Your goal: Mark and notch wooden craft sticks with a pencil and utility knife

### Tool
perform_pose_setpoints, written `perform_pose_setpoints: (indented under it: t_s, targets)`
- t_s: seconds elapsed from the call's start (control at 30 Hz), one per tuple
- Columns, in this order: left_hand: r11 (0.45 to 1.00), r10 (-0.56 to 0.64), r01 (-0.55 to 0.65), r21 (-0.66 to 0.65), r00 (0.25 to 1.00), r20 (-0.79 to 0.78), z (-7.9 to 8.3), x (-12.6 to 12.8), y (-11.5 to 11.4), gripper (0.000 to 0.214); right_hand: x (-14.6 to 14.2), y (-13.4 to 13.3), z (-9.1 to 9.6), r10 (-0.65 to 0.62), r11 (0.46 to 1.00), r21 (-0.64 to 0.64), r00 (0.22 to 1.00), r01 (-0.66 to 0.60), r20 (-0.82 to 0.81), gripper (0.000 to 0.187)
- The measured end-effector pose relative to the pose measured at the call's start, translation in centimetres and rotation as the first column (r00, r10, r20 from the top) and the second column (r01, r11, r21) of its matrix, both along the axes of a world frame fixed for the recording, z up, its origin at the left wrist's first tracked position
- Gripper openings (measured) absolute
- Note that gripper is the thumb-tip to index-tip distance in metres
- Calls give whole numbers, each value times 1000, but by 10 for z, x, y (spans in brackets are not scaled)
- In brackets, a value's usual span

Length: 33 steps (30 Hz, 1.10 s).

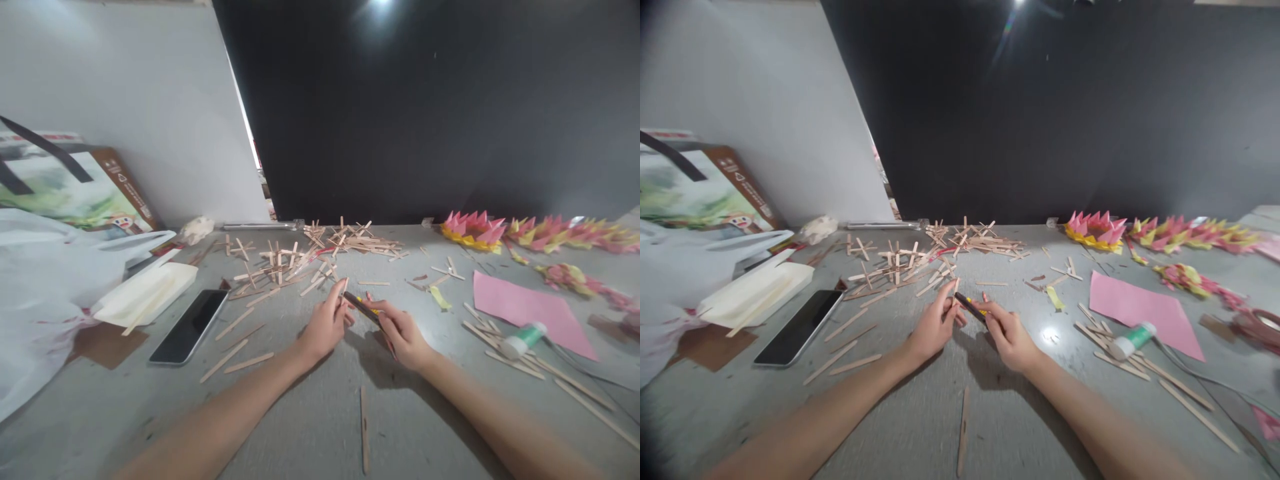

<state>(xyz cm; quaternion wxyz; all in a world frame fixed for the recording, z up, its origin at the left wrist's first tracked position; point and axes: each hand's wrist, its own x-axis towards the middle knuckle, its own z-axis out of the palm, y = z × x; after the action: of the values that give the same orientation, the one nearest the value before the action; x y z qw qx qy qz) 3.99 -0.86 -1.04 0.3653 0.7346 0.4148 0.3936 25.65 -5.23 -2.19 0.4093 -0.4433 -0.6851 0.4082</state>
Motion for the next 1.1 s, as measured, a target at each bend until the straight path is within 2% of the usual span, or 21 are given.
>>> perform_pose_setpoints:
  t_s: [0.2,0.43,0.67,1.1]
  targets:
    - [1000,13,-12,20,999,-37,0,-1,1,49,1,0,4,9,1000,15,1000,-9,3,56]
    - [1000,-10,11,12,1000,-13,2,1,-2,57,1,0,1,-1,1000,29,1000,1,13,55]
    - [997,-32,39,61,992,-123,-2,-6,2,55,2,0,3,8,1000,16,1000,-8,-13,56]
    - [999,14,-11,34,995,-96,2,-1,2,57,1,-2,6,-10,999,47,998,7,65,54]
